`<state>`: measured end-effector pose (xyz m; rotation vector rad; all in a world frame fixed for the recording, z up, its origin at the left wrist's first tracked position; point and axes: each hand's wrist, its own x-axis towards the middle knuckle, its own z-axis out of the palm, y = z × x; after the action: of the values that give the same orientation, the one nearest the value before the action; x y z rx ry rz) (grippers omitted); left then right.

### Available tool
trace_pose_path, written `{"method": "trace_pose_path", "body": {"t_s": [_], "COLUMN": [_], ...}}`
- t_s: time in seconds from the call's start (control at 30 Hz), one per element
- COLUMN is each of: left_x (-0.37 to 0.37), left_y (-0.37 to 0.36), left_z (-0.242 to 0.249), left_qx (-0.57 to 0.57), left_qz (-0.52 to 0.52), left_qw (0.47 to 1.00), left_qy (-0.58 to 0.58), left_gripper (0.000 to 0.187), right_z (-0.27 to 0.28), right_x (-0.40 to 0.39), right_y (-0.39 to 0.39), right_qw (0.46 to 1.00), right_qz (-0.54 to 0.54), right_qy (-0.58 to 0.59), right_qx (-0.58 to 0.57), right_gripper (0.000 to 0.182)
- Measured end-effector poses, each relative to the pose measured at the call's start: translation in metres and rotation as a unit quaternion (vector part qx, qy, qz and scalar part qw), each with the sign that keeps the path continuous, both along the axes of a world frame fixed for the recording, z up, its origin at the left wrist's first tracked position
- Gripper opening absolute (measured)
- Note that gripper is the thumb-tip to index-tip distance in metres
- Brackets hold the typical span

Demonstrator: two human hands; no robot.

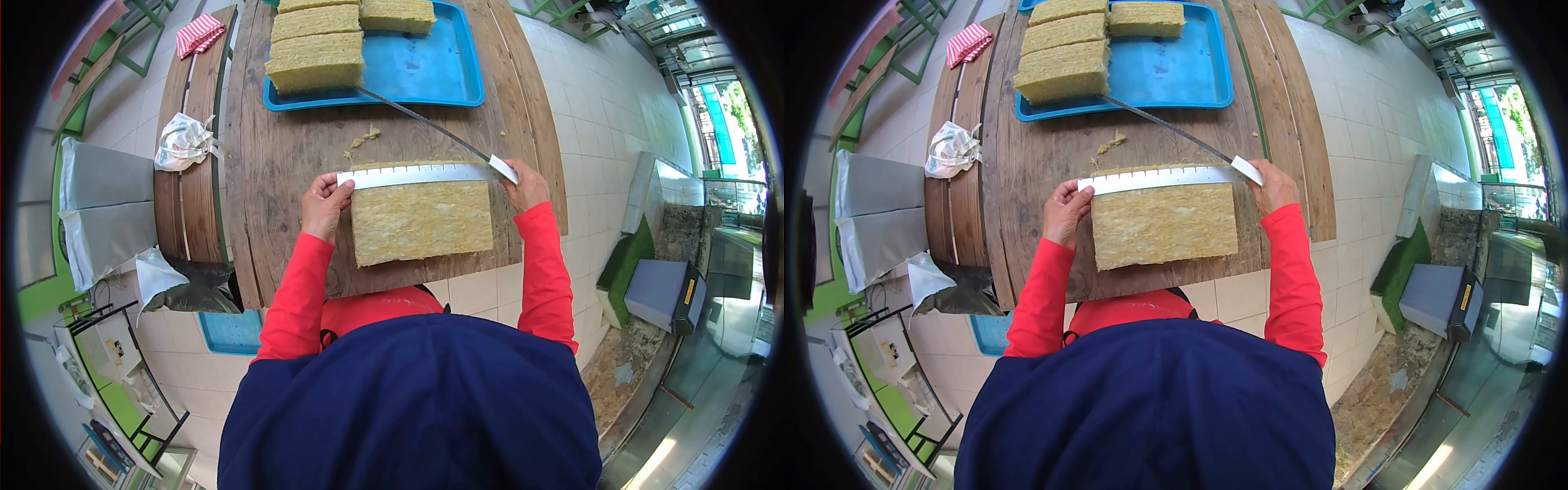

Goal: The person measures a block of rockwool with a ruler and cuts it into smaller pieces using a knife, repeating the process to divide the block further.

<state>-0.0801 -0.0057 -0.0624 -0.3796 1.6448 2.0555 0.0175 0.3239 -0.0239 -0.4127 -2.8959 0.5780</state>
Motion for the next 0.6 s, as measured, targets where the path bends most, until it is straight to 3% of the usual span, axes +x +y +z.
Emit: {"method": "trace_pose_path", "body": {"t_s": [0.6], "left_x": [-0.0003], "left_y": [0.0002], "left_z": [0.0002], "left_qx": [0.002], "left_qz": [0.001], "left_qw": [1.0], "left_qy": [-0.005], "left_gripper": [0.023], "right_z": [-0.0031], "right_x": [-0.0025], "right_y": [0.0001], "right_qw": [1.0], "right_qz": [-0.003], "right_qy": [0.003], "right_qx": [-0.004], "right_gripper": [0.027]}}
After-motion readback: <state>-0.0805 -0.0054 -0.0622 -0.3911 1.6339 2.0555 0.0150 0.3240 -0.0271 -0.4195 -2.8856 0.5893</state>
